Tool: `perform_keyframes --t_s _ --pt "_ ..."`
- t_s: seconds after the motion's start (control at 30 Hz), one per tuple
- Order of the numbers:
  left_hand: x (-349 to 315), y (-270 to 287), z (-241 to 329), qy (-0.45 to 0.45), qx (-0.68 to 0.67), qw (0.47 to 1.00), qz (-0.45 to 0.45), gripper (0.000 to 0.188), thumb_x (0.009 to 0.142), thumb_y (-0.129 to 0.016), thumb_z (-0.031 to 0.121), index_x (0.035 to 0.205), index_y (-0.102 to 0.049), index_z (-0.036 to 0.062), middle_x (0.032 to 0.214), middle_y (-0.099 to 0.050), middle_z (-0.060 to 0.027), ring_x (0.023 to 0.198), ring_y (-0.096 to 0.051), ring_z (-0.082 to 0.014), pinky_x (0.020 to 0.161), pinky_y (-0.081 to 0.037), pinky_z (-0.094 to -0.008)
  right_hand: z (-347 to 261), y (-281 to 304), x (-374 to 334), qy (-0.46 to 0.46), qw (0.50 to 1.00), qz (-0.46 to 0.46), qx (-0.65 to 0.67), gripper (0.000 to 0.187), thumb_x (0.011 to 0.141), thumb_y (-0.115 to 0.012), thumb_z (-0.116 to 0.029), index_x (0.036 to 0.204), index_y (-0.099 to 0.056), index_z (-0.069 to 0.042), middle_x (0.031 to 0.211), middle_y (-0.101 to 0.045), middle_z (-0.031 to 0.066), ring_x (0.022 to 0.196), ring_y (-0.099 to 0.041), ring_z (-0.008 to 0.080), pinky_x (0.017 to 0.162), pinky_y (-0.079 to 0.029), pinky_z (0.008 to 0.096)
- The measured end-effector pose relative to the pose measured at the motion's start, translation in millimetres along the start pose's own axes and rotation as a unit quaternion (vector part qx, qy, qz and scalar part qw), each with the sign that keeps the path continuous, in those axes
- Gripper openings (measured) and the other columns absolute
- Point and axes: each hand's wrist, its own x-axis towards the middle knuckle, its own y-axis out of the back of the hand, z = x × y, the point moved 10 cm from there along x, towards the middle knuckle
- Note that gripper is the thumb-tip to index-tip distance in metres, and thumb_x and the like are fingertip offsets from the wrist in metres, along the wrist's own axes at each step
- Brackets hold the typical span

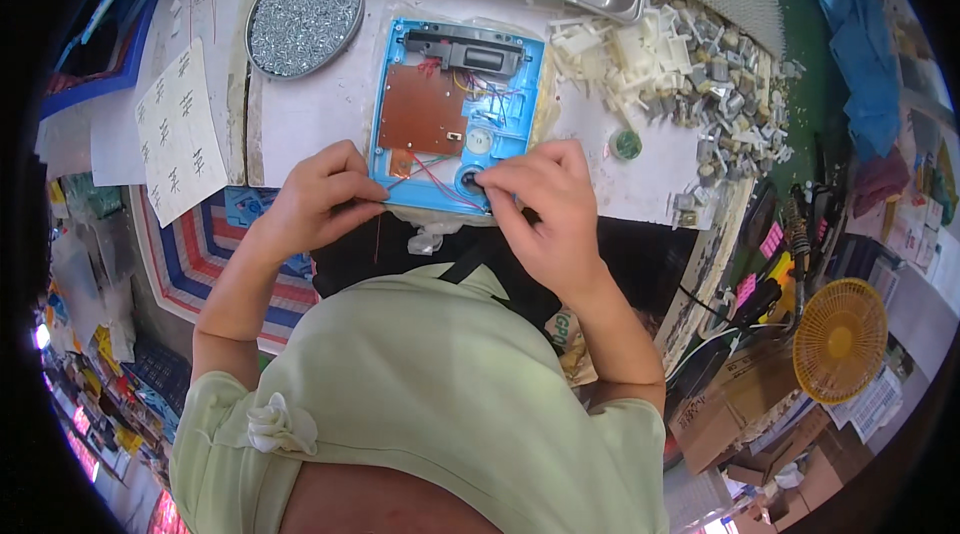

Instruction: Manually assembling and soldering components into a plastic electronic casing.

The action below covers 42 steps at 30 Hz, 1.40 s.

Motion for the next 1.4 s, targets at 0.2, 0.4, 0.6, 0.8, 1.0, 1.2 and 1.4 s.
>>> perform_keyframes --t_s 0.2,0.4,0.6,0.8,1.0,1.2,1.4 --pt "-2 0 -1 0.007 -0.001 1.0 0.01 0.026 0.073 -0.084 0.002 0.096 -0.074 0.0072 0.084 -0.055 -0.0067 0.074 -0.058 -0.0231 0.063 -0.047 -0.0339 -21 -5 9 0.128 0.978 0.002 -0.163 0.031 0.068 -0.079 -0.002 0.096 -0.072 -0.013 0.101 -0.07 0.0023 0.092 -0.055 0.0297 0.081 -0.046 0.0388" --pt "-2 -1 -1 0.004 0.006 1.0 0.016 0.026 0.072 -0.085 0.003 0.096 -0.074 0.0074 0.085 -0.055 -0.0062 0.074 -0.058 -0.023 0.063 -0.047 -0.0339 -13 -7 16 0.122 0.982 -0.054 -0.137 0.03 0.068 -0.083 -0.007 0.095 -0.072 -0.015 0.106 -0.07 0.0016 0.097 -0.054 0.0307 0.084 -0.045 0.041" --pt "-1 -1 -1 0.004 -0.001 1.0 0.01 0.026 0.072 -0.086 0.004 0.095 -0.074 0.0076 0.084 -0.055 -0.0062 0.073 -0.058 -0.0226 0.062 -0.046 -0.0336 -24 -15 16 0.141 0.973 -0.065 -0.17 0.033 0.066 -0.083 -0.009 0.097 -0.071 -0.012 0.106 -0.07 0.0012 0.099 -0.057 0.0304 0.084 -0.046 0.041" --pt "0 0 -1 -0.001 -0.004 1.0 0.008 0.026 0.072 -0.086 0.003 0.095 -0.074 0.0064 0.083 -0.055 -0.0067 0.073 -0.058 -0.0227 0.061 -0.046 -0.0335 -25 -18 18 0.15 0.971 -0.074 -0.17 0.034 0.066 -0.083 -0.009 0.097 -0.069 -0.01 0.105 -0.07 0.0015 0.098 -0.058 0.0294 0.084 -0.047 0.0428" --pt "1 -1 -1 -0.004 -0.004 1.0 0.008 0.026 0.071 -0.085 0.003 0.095 -0.074 0.0061 0.083 -0.056 -0.0073 0.073 -0.058 -0.0233 0.061 -0.046 -0.0337 -36 -27 20 0.165 0.955 -0.123 -0.214 0.027 0.065 -0.08 -0.008 0.089 -0.068 -0.006 0.098 -0.065 0.0044 0.102 -0.058 0.0294 0.09 -0.048 0.0442" --pt "1 0 1 0.0 0.006 1.0 0.008 0.025 0.074 -0.084 0.003 0.095 -0.073 0.0083 0.084 -0.055 -0.0078 0.072 -0.059 -0.0264 0.062 -0.049 -0.037 -29 -16 34 0.144 0.966 -0.191 -0.095 0.031 0.067 -0.08 -0.003 0.096 -0.071 -0.006 0.101 -0.067 0.0041 0.098 -0.059 0.0303 0.084 -0.051 0.0402" --pt "7 -1 10 0.018 0.031 0.999 -0.036 0.022 0.074 -0.084 0.005 0.094 -0.073 0.0059 0.083 -0.058 -0.0084 0.073 -0.061 -0.0266 0.063 -0.049 -0.0374 50 57 86 0.129 0.935 -0.001 -0.329 0.03 0.07 -0.074 -0.005 0.099 -0.071 -0.011 0.103 -0.065 0.004 0.103 -0.058 0.0283 0.085 -0.049 0.0429"
